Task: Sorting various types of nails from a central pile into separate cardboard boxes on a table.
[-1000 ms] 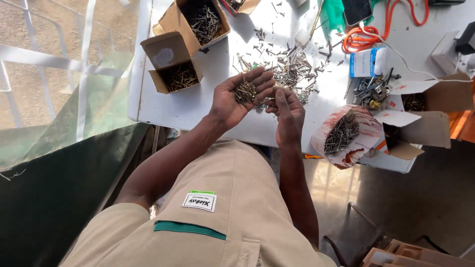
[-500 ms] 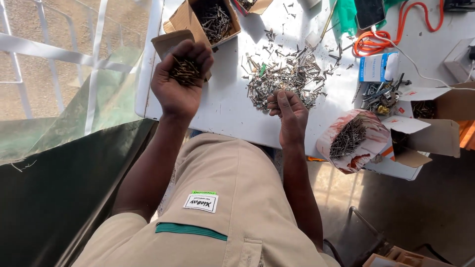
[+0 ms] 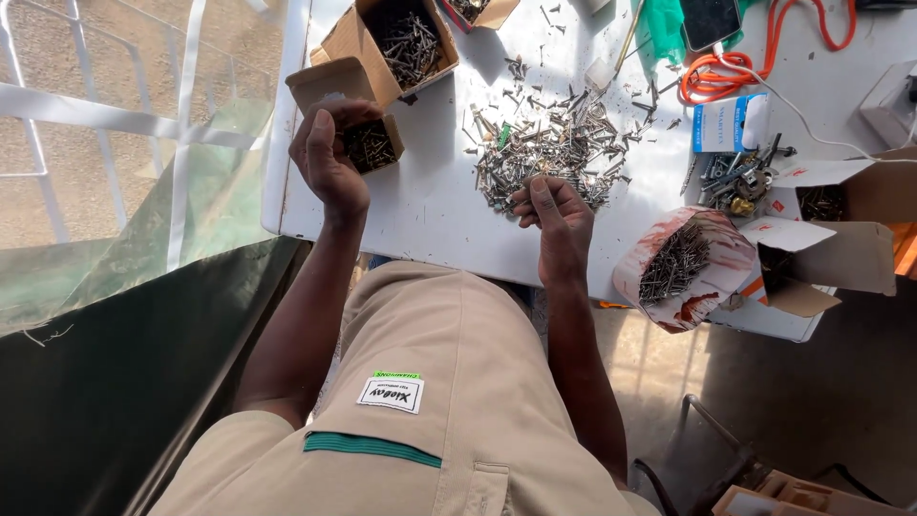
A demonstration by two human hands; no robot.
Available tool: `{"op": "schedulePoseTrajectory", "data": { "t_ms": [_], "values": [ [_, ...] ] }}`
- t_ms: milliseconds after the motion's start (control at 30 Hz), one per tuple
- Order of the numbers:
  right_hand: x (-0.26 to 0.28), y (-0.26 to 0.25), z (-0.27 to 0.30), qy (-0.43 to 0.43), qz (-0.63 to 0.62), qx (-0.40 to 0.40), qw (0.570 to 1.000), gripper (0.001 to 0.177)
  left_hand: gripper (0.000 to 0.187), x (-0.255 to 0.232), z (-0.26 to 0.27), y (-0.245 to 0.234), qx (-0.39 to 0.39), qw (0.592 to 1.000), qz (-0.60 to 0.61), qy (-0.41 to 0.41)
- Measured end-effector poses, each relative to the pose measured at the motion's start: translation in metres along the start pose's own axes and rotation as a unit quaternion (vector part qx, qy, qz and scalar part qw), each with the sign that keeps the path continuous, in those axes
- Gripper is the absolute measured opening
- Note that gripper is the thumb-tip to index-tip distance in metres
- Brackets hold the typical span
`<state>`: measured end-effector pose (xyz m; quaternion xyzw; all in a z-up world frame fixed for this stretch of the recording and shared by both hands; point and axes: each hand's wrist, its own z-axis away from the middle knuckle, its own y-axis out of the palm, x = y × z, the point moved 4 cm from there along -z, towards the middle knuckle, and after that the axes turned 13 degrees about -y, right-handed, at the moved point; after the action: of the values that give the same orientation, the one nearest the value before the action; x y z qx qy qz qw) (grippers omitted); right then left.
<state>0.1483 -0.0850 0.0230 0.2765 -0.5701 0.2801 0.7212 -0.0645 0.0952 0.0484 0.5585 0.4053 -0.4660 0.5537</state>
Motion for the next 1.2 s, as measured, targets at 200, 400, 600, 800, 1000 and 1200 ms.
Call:
{"op": "schedulePoseTrajectory", "data": {
  "t_ms": [200,400,600,800,1000,1200],
  "values": [
    [0.0,-0.002,0.001,-0.005,0.011,-0.001,1.0,0.018,0.051,-0.02,0.001,0.0,0.074,0.994,-0.068,0.031],
    [0.003,-0.006,0.002,-0.023,0.025,-0.015,0.999,0.02,0.039,-0.019,0.005,0.001,0.12,0.979,-0.162,0.04],
    [0.005,-0.009,0.004,-0.181,0.278,0.009,0.943,0.007,0.038,-0.038,0.026,0.021,0.093,0.945,-0.236,0.206],
    [-0.017,0.011,0.003,-0.324,0.456,0.107,0.822,0.039,0.015,0.012,0.044,0.044,0.17,0.947,-0.227,0.153],
    [-0.02,-0.009,-0.017,-0.323,0.461,0.046,0.825,0.014,0.005,0.041,0.052,0.064,0.194,0.923,-0.306,0.132],
    [-0.015,-0.048,-0.021,-0.339,0.465,-0.071,0.815,0.013,0.012,0.068,0.043,0.08,0.211,0.916,-0.332,0.079]
  ]
}}
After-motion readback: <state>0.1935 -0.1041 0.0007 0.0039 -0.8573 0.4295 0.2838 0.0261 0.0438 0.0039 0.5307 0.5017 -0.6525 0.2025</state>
